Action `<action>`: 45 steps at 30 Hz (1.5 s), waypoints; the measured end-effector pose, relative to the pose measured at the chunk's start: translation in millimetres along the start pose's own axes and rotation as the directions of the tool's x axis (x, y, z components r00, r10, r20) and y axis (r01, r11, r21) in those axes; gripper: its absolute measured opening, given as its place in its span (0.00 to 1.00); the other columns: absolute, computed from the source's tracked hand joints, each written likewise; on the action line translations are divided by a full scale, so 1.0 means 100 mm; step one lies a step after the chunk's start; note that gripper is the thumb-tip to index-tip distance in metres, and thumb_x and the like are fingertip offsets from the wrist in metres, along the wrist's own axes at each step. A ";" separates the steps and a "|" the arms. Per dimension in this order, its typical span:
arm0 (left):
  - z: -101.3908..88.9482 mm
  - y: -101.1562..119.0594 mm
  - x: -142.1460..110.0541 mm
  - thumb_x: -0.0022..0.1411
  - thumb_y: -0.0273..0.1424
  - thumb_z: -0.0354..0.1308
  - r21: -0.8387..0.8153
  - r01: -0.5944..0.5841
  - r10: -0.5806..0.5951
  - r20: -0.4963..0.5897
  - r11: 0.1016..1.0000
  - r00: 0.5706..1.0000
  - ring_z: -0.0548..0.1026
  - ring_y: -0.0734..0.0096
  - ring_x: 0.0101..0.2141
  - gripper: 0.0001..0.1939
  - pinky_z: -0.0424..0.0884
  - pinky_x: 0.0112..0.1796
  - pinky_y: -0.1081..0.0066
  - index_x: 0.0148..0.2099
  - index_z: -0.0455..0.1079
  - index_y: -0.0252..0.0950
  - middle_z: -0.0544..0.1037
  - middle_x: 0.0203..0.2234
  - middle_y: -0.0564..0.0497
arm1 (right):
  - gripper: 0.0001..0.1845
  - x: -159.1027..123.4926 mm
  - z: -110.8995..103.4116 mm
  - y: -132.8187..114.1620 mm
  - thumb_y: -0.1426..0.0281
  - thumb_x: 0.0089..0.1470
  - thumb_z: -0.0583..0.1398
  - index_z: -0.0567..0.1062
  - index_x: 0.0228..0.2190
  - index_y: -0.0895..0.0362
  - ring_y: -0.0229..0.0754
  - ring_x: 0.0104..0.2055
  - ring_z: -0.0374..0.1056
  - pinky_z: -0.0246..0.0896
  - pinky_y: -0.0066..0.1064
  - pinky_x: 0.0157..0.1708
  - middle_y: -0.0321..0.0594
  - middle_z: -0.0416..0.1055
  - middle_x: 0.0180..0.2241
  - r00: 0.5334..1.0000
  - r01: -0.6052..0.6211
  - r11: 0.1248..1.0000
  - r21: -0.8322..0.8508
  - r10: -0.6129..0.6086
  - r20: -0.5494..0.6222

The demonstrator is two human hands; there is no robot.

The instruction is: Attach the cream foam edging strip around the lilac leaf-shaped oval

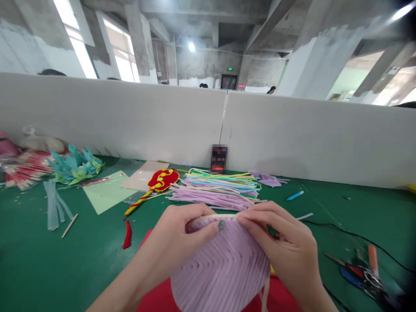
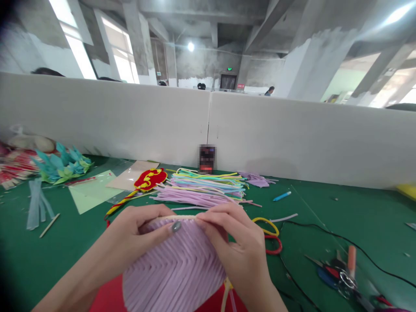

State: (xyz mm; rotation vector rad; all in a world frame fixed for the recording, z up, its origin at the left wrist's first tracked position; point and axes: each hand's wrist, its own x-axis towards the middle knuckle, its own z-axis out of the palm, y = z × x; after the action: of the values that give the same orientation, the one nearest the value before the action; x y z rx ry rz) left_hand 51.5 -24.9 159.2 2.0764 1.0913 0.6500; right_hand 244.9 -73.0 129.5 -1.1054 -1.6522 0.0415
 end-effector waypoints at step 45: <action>0.11 -0.04 0.00 0.64 0.33 0.52 0.391 -0.232 0.369 -0.323 0.891 0.872 0.76 0.66 0.44 0.13 0.69 0.47 0.65 0.49 0.71 0.40 0.79 0.44 0.53 | 0.15 0.05 -0.03 -0.04 0.59 0.55 0.58 0.78 0.34 0.56 0.40 0.33 0.71 0.64 0.26 0.31 0.36 0.76 0.30 0.793 -0.541 0.831 0.130 0.453 0.406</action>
State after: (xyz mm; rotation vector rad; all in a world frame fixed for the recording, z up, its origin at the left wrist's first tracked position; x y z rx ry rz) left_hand 56.4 -27.1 149.0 2.5231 1.1622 1.1424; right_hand 244.4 -73.1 136.8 -1.3758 -1.5627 0.8204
